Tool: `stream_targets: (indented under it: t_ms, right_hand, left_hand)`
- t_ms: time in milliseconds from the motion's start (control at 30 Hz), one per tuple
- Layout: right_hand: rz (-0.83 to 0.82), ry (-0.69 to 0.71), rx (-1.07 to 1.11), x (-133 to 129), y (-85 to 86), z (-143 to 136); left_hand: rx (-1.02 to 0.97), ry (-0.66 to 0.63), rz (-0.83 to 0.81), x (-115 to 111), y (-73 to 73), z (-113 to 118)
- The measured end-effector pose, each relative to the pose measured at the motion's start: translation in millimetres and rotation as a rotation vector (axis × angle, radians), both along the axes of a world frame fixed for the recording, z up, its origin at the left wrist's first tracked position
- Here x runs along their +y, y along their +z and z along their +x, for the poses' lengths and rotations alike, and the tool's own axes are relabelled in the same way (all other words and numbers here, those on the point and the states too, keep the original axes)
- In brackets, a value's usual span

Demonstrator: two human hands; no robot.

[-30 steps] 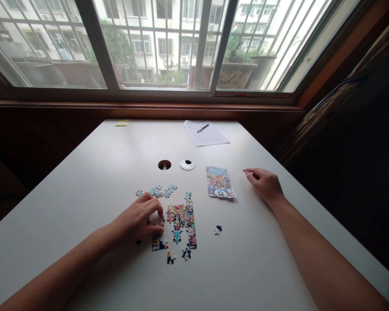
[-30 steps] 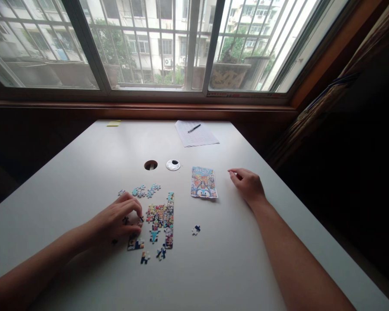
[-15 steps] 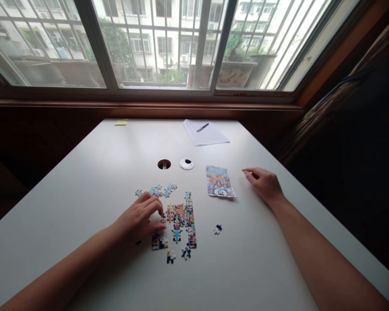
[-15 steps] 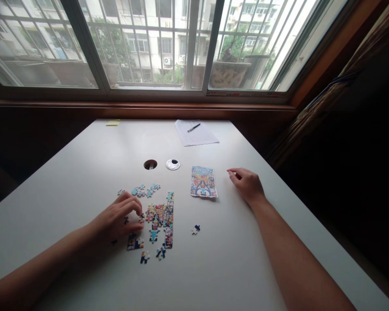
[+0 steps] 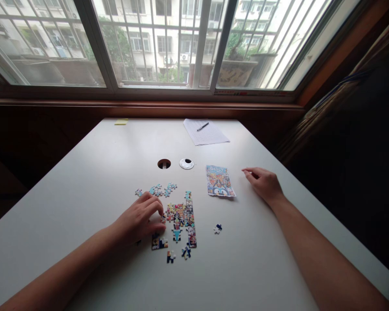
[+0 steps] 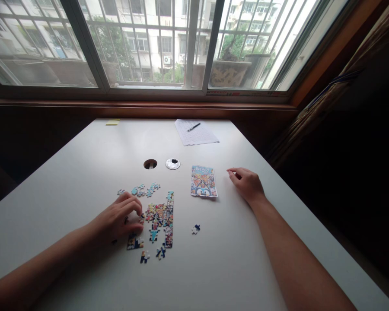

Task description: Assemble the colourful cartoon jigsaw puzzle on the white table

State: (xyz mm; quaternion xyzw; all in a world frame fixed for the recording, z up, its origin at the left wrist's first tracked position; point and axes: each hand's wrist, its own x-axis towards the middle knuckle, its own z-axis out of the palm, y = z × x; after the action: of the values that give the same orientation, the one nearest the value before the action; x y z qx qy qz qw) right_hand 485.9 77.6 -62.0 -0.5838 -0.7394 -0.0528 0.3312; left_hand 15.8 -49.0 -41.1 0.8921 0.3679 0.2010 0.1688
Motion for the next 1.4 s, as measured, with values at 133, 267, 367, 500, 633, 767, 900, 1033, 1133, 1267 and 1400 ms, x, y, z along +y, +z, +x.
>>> stream_targets:
  t_ms: [133,267,367,500,633,767,900,1033,1133,1267,1400]
  right_hand:
    - [-0.005,0.001,0.001,0.2,-0.3,0.2]
    - [-0.009,0.004,-0.006,0.1,-0.4,0.3]
    - [-0.006,0.010,-0.006,-0.2,-0.1,0.1]
    - [-0.004,0.011,0.002,-0.4,0.1,0.1]
    - [-0.013,0.014,-0.003,0.0,-0.3,0.3]
    - [-0.008,0.018,-0.002,-0.3,0.1,0.0]
    - [-0.012,0.018,-0.004,-1.5,1.5,-0.9]
    - [-0.013,0.014,0.005,-1.9,2.1,-1.7]
    - [-0.012,0.013,0.004,-1.7,2.1,-2.0]
    - [-0.017,0.022,0.006,-1.5,1.8,-1.6]
    - [-0.017,0.022,0.002,-1.2,1.3,-0.9]
  left_hand:
    - [-0.001,0.009,-0.011,-0.4,0.3,-0.1]
    - [-0.004,0.001,-0.018,-1.3,2.6,0.7]
    - [-0.015,-0.020,-0.017,-2.7,5.5,1.9]
    - [-0.027,-0.069,-0.007,-3.4,5.2,2.9]
    - [-0.026,-0.107,0.012,-2.3,-0.7,2.9]
    - [-0.035,-0.126,0.035,-2.1,-3.0,3.7]
    - [-0.032,-0.129,0.026,-3.1,-0.2,5.4]
    - [-0.036,-0.133,0.010,-3.4,1.0,5.9]
    - [-0.031,-0.129,0.003,-3.3,0.7,5.7]
    - [-0.022,-0.127,-0.009,-3.4,1.6,5.7]
    - [-0.020,-0.114,-0.015,-3.9,3.5,6.1]
